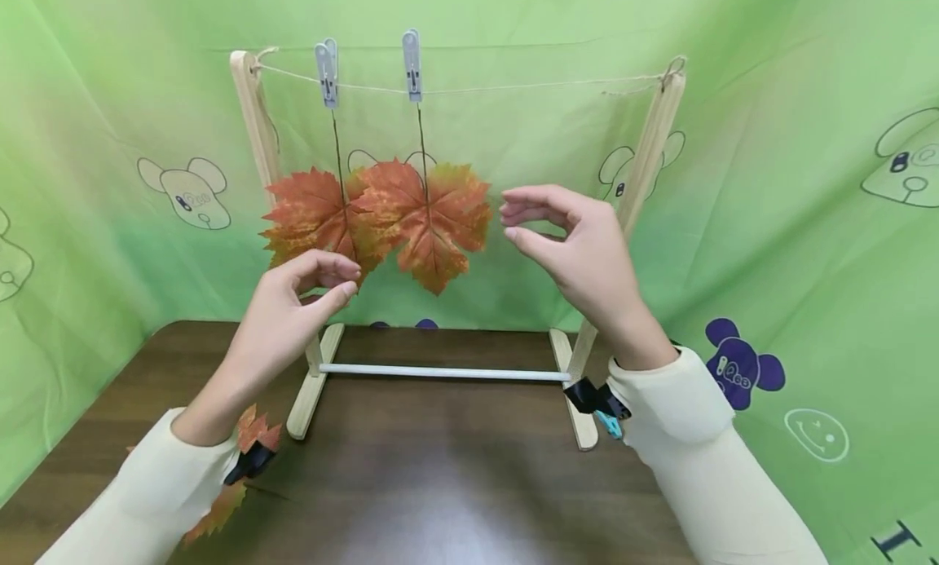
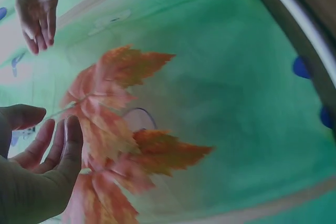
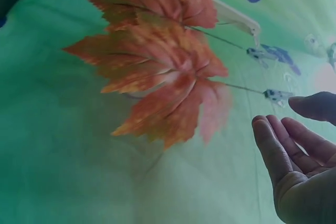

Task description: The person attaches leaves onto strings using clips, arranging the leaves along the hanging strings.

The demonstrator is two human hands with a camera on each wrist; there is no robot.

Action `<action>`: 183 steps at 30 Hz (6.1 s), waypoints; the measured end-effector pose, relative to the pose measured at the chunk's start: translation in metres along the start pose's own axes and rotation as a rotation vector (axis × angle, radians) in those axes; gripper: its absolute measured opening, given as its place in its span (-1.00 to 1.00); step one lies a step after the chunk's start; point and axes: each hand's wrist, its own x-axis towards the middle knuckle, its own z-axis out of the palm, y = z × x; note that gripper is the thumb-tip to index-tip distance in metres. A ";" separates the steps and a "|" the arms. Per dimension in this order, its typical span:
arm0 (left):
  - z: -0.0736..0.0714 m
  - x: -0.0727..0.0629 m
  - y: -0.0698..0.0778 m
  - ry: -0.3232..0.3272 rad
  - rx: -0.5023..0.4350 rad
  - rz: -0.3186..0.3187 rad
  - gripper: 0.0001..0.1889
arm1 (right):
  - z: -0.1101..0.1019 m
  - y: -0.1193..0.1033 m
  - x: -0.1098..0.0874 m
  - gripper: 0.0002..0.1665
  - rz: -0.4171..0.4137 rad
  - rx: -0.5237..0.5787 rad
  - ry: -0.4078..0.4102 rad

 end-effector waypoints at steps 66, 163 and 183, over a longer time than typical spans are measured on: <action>-0.054 -0.111 -0.150 -0.754 0.267 -0.177 -0.80 | -0.062 0.149 -0.165 -0.60 0.452 -0.322 -0.246; -0.048 -0.104 -0.150 -0.882 0.276 -0.201 -0.79 | -0.073 0.219 -0.162 -0.59 0.739 -0.622 -0.292; -0.045 -0.098 -0.144 -0.876 0.172 -0.169 -0.82 | -0.079 0.208 -0.161 -0.57 0.761 -0.512 -0.240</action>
